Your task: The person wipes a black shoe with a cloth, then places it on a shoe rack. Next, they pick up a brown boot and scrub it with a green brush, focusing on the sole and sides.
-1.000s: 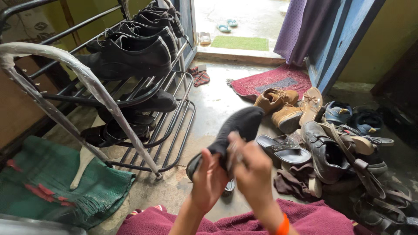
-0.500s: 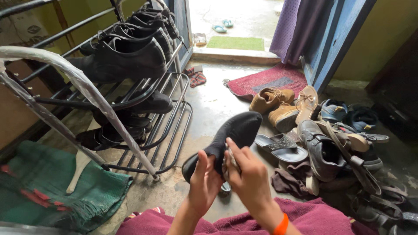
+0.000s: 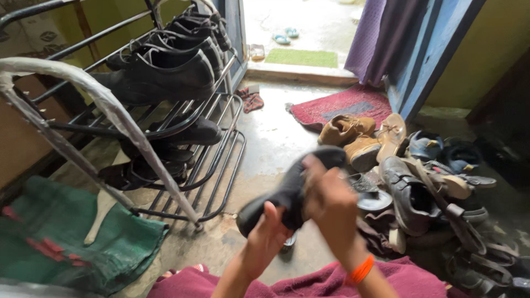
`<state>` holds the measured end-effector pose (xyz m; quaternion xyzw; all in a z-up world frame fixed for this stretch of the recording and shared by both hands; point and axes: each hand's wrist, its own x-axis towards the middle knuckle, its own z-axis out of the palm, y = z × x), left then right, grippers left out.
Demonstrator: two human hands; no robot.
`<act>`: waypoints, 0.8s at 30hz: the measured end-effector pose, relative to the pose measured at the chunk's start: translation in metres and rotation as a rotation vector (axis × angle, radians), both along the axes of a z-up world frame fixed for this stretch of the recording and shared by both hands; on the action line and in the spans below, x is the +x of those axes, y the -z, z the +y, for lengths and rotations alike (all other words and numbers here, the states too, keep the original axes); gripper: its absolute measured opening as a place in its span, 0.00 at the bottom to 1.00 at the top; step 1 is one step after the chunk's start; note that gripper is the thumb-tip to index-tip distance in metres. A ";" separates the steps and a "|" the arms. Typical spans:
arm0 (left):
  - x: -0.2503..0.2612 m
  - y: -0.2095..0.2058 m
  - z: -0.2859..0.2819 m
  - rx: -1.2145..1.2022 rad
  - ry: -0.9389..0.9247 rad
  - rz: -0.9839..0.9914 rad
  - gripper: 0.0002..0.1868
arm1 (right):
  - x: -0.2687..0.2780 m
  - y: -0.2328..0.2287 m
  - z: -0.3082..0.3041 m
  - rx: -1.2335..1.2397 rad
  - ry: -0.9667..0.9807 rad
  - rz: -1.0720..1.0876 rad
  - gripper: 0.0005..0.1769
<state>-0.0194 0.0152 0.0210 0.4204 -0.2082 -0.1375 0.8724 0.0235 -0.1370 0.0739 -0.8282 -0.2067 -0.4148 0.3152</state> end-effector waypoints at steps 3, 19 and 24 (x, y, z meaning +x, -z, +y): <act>-0.019 -0.003 0.002 0.013 0.074 0.061 0.52 | 0.028 -0.016 -0.016 0.052 0.099 0.020 0.18; -0.002 0.024 -0.004 0.012 0.020 0.157 0.54 | 0.023 0.029 -0.017 -0.032 0.080 0.147 0.11; 0.009 0.012 0.001 -0.022 -0.056 0.126 0.54 | -0.035 0.039 -0.005 -0.034 -0.027 0.140 0.22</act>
